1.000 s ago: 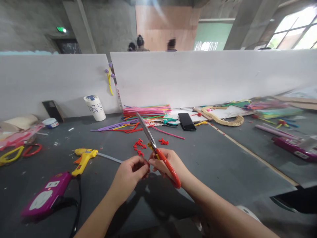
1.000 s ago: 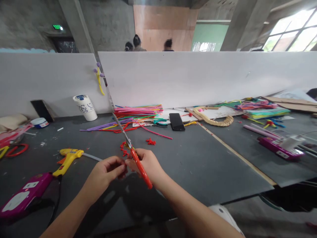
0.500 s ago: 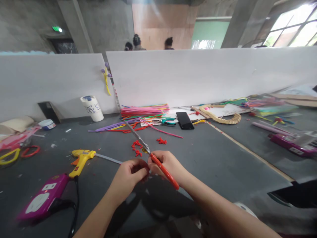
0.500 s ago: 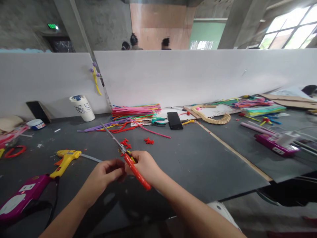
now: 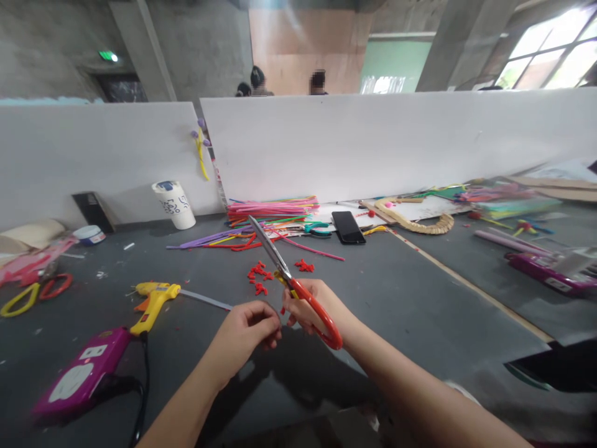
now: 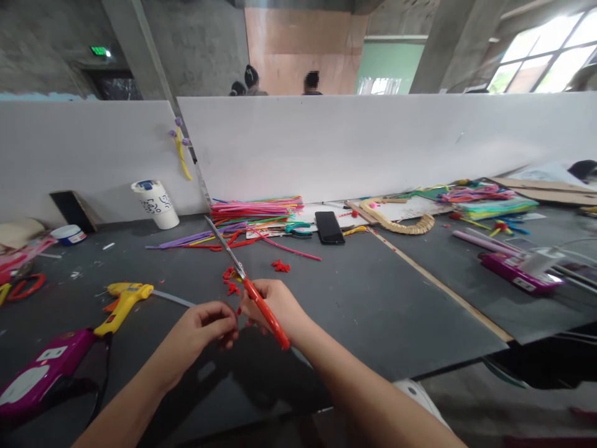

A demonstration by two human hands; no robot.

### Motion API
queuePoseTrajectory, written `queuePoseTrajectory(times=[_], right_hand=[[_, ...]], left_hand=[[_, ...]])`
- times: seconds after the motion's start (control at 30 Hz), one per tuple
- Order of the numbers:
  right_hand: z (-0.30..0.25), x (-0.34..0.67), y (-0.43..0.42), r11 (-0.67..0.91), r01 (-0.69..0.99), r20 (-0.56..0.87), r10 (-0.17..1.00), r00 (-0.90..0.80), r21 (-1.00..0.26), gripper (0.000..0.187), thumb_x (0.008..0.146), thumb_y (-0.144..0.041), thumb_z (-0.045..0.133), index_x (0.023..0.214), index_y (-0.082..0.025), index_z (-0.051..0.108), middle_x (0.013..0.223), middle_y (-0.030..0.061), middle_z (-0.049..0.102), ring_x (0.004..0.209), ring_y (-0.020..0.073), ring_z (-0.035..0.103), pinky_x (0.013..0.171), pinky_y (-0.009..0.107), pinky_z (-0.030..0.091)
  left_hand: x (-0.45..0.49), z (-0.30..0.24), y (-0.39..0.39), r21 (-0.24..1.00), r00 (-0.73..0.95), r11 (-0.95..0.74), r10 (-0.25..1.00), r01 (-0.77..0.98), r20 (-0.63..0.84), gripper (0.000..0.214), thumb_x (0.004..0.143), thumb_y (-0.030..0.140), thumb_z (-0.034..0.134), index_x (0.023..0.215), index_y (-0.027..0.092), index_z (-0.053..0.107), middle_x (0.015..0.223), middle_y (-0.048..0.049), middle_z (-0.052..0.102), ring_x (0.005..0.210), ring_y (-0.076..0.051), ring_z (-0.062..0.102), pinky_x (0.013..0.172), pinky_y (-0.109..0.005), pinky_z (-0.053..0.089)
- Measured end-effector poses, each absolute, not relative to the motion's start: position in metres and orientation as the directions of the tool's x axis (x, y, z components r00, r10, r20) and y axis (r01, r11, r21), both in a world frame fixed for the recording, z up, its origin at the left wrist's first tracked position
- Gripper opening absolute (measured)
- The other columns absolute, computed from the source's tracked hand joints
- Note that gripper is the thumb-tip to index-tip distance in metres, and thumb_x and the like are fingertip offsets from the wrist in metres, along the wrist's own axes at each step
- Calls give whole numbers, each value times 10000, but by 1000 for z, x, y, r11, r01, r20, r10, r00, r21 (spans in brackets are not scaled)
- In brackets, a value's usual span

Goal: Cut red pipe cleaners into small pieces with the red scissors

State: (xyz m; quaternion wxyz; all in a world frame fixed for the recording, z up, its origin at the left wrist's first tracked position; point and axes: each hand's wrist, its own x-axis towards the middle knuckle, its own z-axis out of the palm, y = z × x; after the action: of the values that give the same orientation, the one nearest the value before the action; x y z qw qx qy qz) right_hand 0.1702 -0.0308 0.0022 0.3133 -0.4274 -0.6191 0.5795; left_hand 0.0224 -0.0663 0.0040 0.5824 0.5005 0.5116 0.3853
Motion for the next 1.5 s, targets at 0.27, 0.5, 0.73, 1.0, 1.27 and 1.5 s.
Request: queuePoseTrajectory(times=[0.27,0.5,0.73,1.0,1.27,1.5], right_hand=[[5,172,-33,-17,202,-114,872,-477,-979,73,613,-156,420,627,-158,492,450,-59,483,342,53,398,306,133,287],[4,175,-31,7,181,-89,854,-513,-983,52,635,-166,427,614,-160,474,436,-67,459,342,49,399,306,124,289],[6,175,-32,35,161,-58,844,-534,-986,42,656,-173,445,639,-163,483,429,-73,455,354,55,418,308,123,297],[5,178,-32,62,235,-77,839,-539,-970,53,649,-163,428,630,-166,478,465,-63,453,387,73,440,336,143,311],[7,180,-36,374,567,197,916,-349,-734,253,706,-409,523,635,-169,492,517,-46,448,471,82,412,441,179,262],[0,184,-51,524,772,275,850,-448,-361,389,746,-537,447,868,-175,520,742,46,604,646,176,552,548,235,310]], left_hand=[[24,4,-66,992,163,127,978,17,-128,37,637,171,606,624,137,599,538,1,577,501,-109,510,502,-221,406],[20,5,-69,954,289,279,927,-111,-238,149,726,219,535,720,105,630,674,-55,622,550,-107,545,514,-209,405],[19,4,-68,929,301,339,910,-148,-285,103,699,202,579,726,107,610,656,-42,616,529,-84,523,501,-190,390],[24,6,-68,977,231,212,951,-11,-203,65,655,188,594,634,126,600,546,8,576,493,-94,508,487,-205,392],[15,7,-65,999,-106,24,994,34,-20,94,636,223,620,678,141,604,541,19,600,496,-100,533,515,-204,419],[4,15,-66,988,-251,-156,956,8,153,73,660,217,615,689,150,618,580,22,609,552,-97,552,556,-192,447]])
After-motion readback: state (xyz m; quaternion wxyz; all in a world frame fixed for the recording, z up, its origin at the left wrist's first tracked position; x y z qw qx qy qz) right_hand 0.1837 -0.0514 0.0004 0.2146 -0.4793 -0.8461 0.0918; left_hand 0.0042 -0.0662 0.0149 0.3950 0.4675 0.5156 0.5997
